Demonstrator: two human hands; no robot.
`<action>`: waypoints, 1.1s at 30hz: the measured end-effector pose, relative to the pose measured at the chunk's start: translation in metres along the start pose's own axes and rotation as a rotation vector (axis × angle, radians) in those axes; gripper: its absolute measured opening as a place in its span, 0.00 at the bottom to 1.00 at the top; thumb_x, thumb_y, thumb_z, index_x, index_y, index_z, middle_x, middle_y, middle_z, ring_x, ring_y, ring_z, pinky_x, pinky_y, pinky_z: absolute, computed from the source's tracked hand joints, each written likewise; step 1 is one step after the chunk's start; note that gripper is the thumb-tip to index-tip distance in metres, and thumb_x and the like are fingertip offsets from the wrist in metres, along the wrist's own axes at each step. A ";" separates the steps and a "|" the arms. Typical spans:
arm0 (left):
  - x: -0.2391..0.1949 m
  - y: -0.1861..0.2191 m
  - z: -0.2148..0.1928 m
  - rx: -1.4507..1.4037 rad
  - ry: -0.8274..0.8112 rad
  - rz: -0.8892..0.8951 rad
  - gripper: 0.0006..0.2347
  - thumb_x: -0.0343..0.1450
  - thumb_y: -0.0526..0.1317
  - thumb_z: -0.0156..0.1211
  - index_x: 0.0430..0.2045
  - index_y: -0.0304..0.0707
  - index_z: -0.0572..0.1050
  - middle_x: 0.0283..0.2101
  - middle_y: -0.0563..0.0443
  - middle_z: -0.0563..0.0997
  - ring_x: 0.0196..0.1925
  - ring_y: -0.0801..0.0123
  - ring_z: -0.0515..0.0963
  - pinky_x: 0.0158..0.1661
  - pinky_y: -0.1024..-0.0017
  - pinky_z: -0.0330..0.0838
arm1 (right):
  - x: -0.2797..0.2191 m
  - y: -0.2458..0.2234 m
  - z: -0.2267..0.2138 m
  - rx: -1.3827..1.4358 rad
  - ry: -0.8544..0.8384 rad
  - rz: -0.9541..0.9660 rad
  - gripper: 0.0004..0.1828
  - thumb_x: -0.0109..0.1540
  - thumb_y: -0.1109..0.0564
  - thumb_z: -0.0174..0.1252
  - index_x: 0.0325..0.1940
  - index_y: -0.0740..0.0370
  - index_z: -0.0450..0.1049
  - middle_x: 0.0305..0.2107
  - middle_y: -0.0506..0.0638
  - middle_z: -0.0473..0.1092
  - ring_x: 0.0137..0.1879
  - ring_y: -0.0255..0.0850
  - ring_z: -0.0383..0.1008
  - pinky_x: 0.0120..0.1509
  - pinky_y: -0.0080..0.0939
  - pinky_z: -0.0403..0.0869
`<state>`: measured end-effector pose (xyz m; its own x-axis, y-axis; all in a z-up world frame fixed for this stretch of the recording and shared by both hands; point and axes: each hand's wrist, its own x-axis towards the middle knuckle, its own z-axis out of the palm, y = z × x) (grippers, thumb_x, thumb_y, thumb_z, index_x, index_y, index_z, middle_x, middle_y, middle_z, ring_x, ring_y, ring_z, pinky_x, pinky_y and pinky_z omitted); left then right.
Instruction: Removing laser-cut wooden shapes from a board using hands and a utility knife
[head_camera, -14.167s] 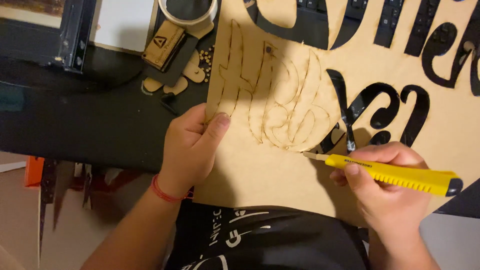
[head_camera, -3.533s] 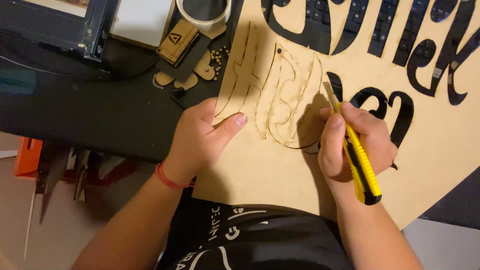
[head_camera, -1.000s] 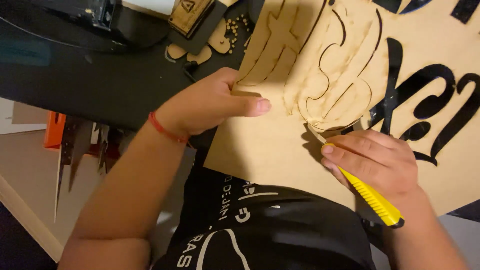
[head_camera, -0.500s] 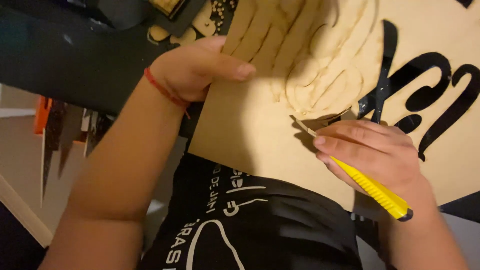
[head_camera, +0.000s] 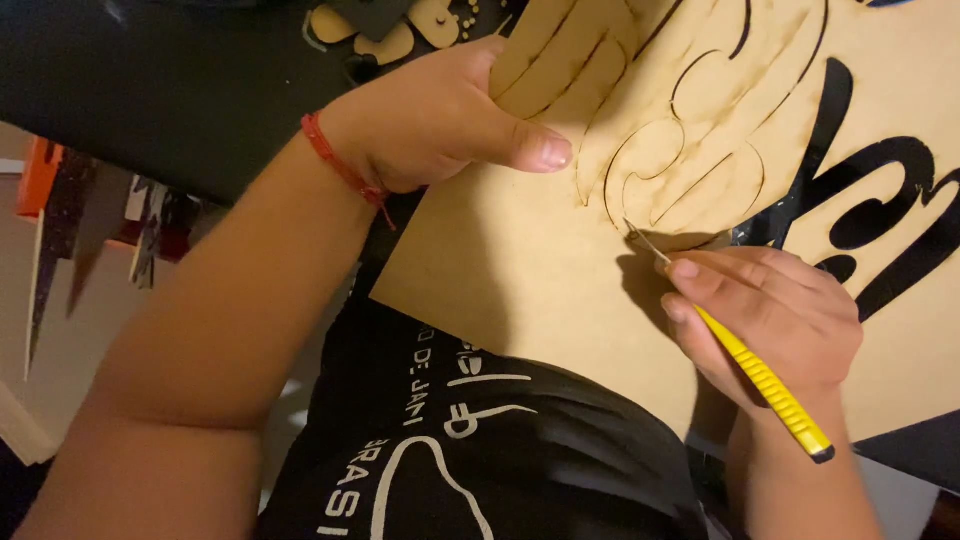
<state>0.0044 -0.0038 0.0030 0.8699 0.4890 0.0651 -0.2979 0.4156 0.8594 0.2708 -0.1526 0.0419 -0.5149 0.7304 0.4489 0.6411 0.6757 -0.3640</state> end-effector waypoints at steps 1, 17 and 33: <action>0.000 0.000 0.000 0.008 0.018 -0.008 0.24 0.64 0.43 0.66 0.54 0.35 0.70 0.53 0.49 0.79 0.56 0.65 0.80 0.60 0.64 0.76 | 0.000 0.000 0.000 0.022 0.017 -0.005 0.05 0.61 0.66 0.61 0.38 0.74 0.76 0.31 0.63 0.75 0.35 0.58 0.78 0.43 0.47 0.76; -0.001 0.006 0.001 0.125 0.088 -0.040 0.23 0.62 0.42 0.62 0.52 0.35 0.71 0.51 0.50 0.81 0.52 0.66 0.83 0.56 0.68 0.79 | 0.008 -0.003 -0.002 0.028 -0.013 -0.037 0.05 0.61 0.69 0.61 0.38 0.77 0.73 0.33 0.65 0.74 0.35 0.58 0.77 0.43 0.50 0.77; -0.002 0.008 0.000 0.070 0.045 -0.060 0.25 0.62 0.43 0.63 0.53 0.34 0.70 0.50 0.49 0.81 0.50 0.65 0.83 0.53 0.67 0.80 | 0.009 0.006 -0.005 0.029 -0.020 -0.171 0.03 0.60 0.70 0.60 0.36 0.77 0.74 0.25 0.62 0.68 0.27 0.51 0.67 0.35 0.46 0.72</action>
<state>0.0005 -0.0011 0.0102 0.8664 0.4994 -0.0088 -0.2165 0.3915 0.8944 0.2732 -0.1424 0.0478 -0.6260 0.6065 0.4903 0.5271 0.7923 -0.3072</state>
